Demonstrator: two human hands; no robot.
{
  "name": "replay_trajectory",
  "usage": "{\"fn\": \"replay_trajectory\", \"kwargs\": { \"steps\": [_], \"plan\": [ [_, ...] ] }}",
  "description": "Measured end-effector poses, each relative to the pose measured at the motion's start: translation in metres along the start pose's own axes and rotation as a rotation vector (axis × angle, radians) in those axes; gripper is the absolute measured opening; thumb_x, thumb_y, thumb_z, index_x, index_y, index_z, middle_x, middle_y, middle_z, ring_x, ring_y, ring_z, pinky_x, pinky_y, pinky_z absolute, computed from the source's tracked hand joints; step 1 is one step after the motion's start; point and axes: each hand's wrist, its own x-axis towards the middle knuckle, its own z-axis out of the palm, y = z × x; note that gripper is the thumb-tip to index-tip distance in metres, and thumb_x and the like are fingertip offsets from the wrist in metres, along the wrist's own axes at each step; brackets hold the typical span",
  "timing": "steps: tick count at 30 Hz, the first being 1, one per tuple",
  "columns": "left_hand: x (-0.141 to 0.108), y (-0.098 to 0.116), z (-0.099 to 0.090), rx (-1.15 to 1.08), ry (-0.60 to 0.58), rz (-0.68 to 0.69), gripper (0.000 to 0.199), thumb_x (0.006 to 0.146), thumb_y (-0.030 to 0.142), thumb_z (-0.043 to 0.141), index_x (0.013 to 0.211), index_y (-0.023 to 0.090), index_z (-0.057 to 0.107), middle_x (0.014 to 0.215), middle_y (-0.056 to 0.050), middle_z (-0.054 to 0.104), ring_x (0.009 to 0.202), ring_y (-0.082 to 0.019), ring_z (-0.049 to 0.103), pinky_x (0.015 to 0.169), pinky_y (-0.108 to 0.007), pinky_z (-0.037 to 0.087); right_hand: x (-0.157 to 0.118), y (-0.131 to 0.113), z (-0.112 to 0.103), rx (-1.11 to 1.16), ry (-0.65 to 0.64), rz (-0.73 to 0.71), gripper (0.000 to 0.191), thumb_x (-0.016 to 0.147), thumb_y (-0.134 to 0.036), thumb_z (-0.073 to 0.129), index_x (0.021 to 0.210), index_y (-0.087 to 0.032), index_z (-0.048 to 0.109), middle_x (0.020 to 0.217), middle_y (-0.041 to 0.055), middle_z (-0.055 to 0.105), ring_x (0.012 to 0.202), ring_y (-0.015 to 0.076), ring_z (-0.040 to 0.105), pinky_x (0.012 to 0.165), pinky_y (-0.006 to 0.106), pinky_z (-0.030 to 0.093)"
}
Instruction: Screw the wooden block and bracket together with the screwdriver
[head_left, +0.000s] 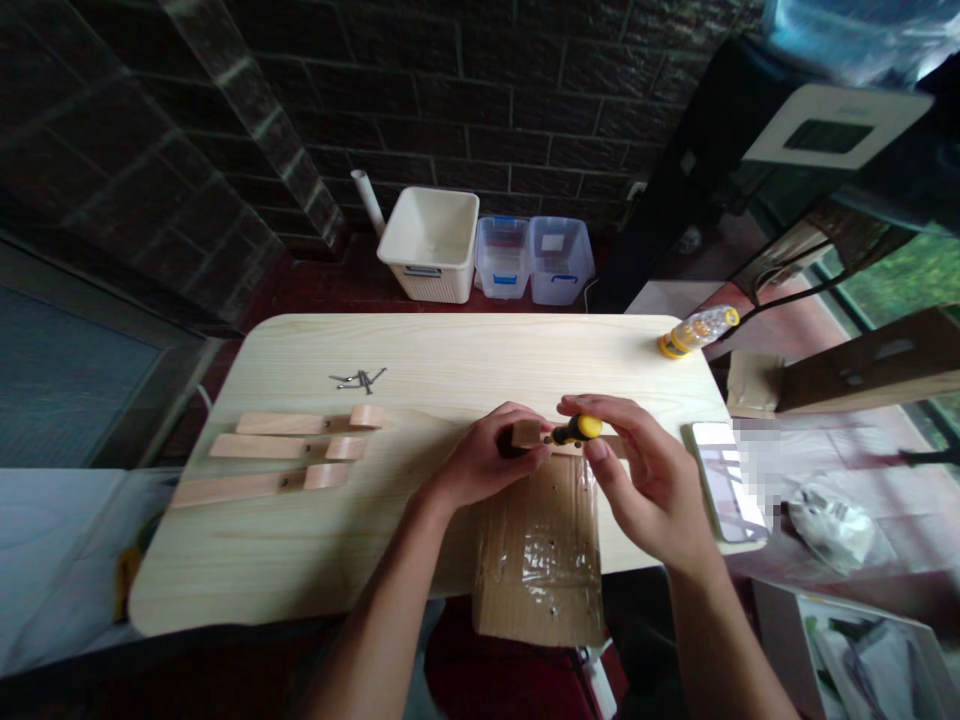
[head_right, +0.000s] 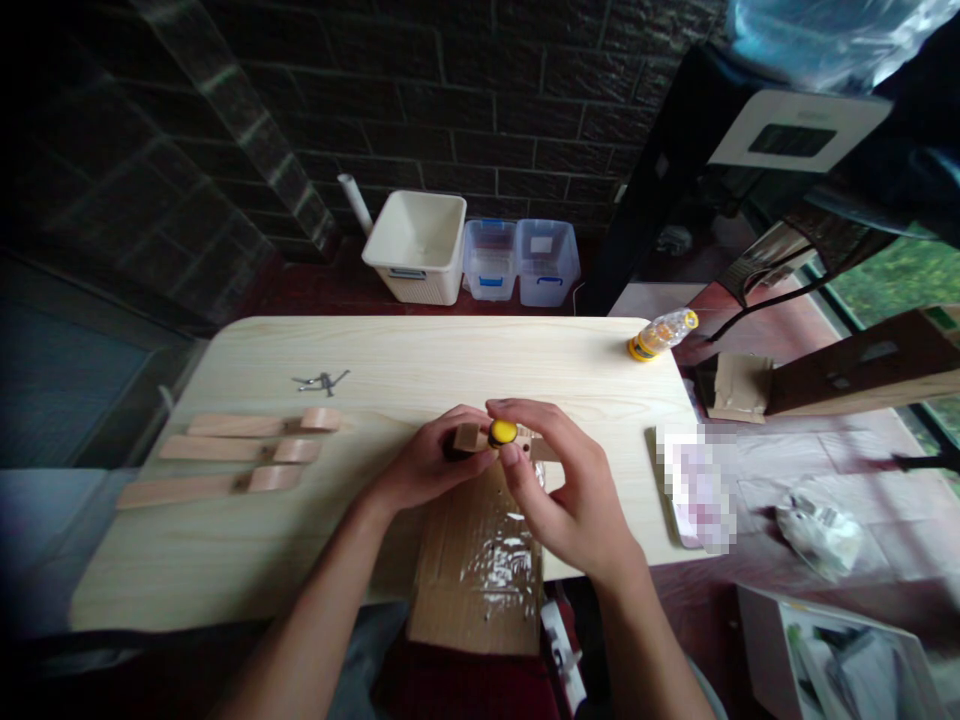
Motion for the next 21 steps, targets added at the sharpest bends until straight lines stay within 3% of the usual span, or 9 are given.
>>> {"fn": "replay_trajectory", "kwargs": {
  "steps": [11,21],
  "plan": [
    [0.0005,-0.0018,0.0006,0.015,-0.008,0.018,0.016,0.097,0.031,0.072,0.111,0.025,0.074,0.120,-0.007,0.074,0.116,-0.025,0.070,0.107,-0.046,0.056,0.0018,0.0065,-0.0004,-0.095,0.041,-0.027,0.029,0.102,-0.023,0.068,0.131,-0.029,0.070,0.128,0.0085,0.078,0.119,0.0260,0.075,0.102,0.048,0.064],
    [0.0003,-0.0037,0.0017,-0.004,0.020,0.026,0.016,0.093,0.029,0.074,0.108,0.024,0.073,0.119,-0.007,0.075,0.114,-0.025,0.071,0.106,-0.045,0.056,-0.0003,0.0073,0.0056,0.025,0.102,-0.097,0.025,0.102,-0.016,0.067,0.124,-0.030,0.067,0.128,0.0084,0.077,0.120,0.0270,0.076,0.103,0.051,0.065]
  ]
}}
